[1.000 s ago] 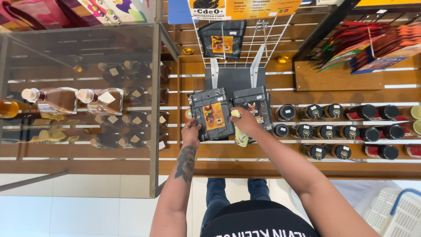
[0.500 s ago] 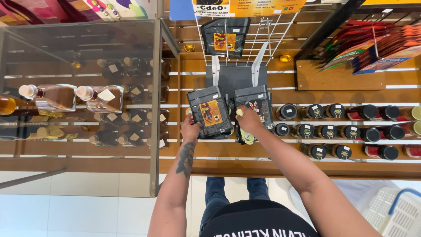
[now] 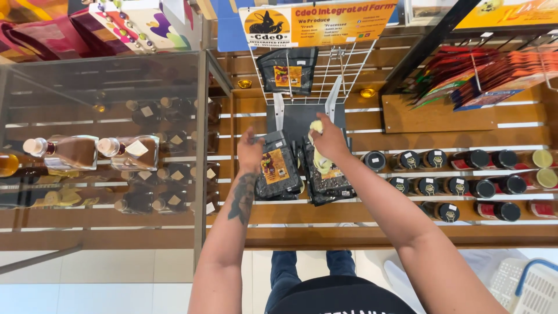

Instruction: The person wipes several black packages with a cloth while they are on a display rack and then rearranges some of the packages.

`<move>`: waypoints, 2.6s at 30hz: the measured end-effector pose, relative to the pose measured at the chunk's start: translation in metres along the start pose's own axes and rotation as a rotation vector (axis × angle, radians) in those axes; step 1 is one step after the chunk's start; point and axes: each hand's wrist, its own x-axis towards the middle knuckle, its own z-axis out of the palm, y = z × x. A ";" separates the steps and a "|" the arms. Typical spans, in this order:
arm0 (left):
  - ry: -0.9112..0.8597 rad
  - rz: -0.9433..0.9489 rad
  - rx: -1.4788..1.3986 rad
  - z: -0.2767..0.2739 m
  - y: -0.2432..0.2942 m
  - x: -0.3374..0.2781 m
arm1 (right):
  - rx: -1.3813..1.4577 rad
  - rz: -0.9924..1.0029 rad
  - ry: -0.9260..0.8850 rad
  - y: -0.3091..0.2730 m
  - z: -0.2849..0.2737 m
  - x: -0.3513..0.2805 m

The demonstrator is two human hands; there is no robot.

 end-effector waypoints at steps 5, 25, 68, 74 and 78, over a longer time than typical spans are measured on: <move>-0.054 0.089 -0.057 0.002 0.073 0.023 | 0.094 -0.059 0.052 -0.053 -0.027 0.026; -0.118 0.215 -0.169 0.041 0.121 0.081 | 0.299 -0.093 0.182 -0.062 -0.033 0.090; -0.482 -0.219 -0.679 -0.030 0.062 -0.066 | 0.705 -0.009 -0.018 -0.060 -0.090 -0.032; -0.419 -0.278 -0.870 -0.026 0.041 -0.070 | 0.546 -0.174 0.053 -0.072 -0.042 -0.082; -0.480 -0.304 -0.865 -0.008 0.043 -0.076 | 0.012 -0.899 0.025 -0.062 0.022 -0.126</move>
